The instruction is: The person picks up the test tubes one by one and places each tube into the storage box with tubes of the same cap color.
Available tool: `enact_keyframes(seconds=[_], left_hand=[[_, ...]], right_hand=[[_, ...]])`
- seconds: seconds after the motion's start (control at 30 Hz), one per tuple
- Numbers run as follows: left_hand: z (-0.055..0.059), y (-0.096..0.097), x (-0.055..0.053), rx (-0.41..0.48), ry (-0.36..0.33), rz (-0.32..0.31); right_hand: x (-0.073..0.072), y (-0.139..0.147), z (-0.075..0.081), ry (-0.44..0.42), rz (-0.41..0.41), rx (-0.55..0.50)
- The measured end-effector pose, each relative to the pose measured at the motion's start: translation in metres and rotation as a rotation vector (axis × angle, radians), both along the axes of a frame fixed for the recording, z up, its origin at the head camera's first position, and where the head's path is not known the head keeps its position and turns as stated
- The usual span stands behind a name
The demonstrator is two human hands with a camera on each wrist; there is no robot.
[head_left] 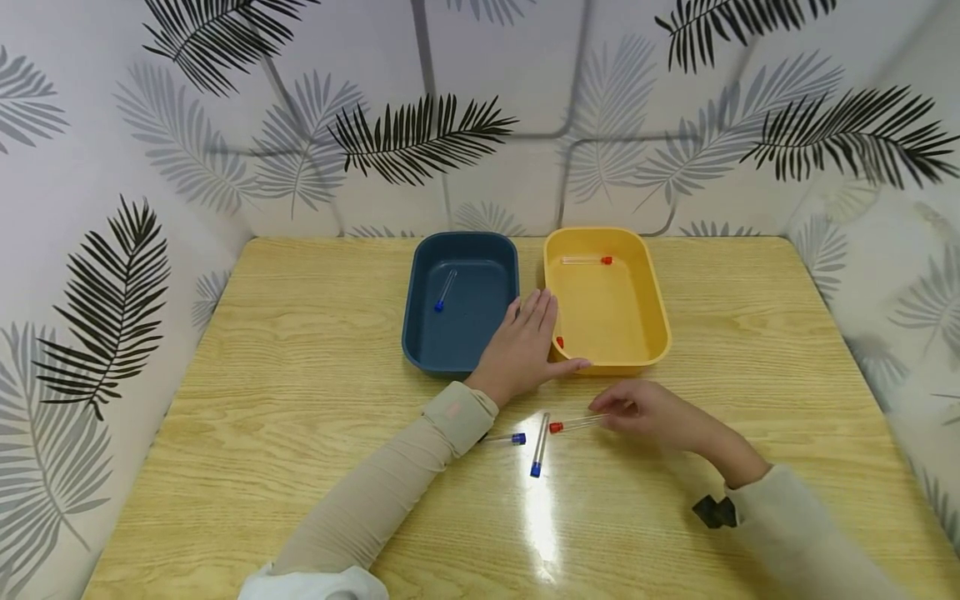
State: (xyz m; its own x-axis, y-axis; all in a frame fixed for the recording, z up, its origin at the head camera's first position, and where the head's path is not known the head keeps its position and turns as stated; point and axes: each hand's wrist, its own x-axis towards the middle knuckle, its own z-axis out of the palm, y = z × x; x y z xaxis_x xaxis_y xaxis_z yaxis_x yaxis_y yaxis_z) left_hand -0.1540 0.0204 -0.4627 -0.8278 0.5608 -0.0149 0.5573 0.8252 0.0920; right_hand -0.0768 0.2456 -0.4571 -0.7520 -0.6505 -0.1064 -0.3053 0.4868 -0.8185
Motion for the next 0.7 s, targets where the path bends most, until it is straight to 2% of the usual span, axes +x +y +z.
enact_keyframes(seconds=[0.2,0.43,0.7], left_hand=[[0.000,-0.001,0.000,-0.009,0.009,-0.008],[0.002,-0.001,0.000,-0.018,0.011,-0.011],[0.002,0.000,0.001,-0.016,0.017,-0.004]], right_hand=[[-0.001,-0.009,-0.008,0.054,0.026,0.012],[-0.002,-0.019,-0.015,0.092,0.044,0.109],[-0.002,-0.033,-0.017,0.085,0.046,0.172]])
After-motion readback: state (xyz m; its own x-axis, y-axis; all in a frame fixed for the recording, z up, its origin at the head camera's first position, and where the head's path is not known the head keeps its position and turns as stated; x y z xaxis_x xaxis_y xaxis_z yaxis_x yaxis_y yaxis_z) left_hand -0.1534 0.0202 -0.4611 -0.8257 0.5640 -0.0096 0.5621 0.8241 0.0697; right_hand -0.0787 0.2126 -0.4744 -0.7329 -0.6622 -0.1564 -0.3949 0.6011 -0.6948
